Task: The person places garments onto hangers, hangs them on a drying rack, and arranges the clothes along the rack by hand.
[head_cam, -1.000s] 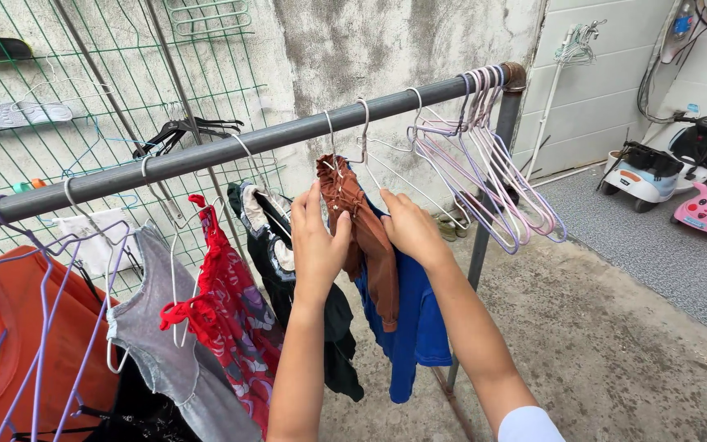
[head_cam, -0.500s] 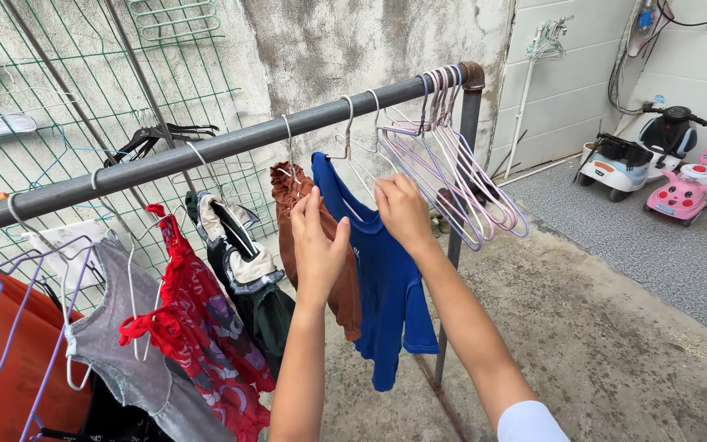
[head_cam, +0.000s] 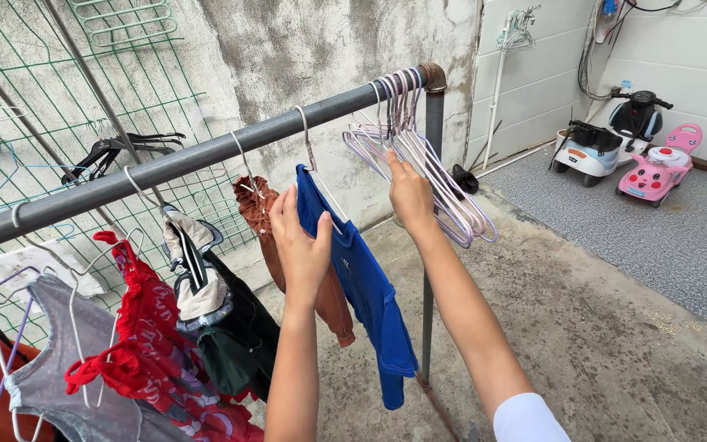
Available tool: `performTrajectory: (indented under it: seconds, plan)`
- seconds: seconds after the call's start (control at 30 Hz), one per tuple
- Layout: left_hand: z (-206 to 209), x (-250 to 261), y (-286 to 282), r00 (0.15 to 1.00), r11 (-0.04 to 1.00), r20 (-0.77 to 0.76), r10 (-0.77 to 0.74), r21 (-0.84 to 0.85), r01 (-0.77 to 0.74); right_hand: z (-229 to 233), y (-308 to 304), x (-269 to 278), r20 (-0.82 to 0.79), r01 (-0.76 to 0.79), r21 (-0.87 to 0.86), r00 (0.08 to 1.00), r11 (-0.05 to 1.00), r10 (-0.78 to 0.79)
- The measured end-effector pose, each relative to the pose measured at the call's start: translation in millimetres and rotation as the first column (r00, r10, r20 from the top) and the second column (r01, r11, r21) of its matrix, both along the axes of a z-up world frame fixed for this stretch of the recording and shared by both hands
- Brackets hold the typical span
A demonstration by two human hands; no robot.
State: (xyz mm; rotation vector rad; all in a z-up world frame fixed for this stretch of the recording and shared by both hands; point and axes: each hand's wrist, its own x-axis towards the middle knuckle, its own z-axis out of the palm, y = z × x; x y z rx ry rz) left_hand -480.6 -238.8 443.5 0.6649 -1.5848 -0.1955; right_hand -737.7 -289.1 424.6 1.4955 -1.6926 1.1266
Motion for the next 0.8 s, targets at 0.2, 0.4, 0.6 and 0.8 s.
performTrajectory:
  seconds: [0.2, 0.4, 0.6, 0.8]
  plan:
    - [-5.3, -2.7, 0.0, 0.998, 0.998, 0.04, 0.051, 0.027, -0.052, 11.4, 0.2, -46.8, 0.035, 0.072, -0.03, 0.997, 0.997, -0.071]
    - [-13.0, 20.5, 10.3, 0.997, 0.995, 0.059, 0.053, 0.083, -0.057, 20.9, 20.0, -21.2, 0.118, 0.038, 0.044, 0.992, 0.998, -0.043]
    - [-13.3, 54.3, 45.3, 1.0, 0.998, 0.022, 0.015, 0.063, -0.017, 8.2, 39.9, 1.5, 0.132, 0.055, -0.024, 0.99, 0.998, -0.051]
    - [-11.7, 123.8, 99.7, 0.995, 0.989, -0.007, -0.096, 0.109, 0.096, -13.6, 60.6, 27.6, 0.134, -0.001, -0.107, 0.991, 0.994, 0.016]
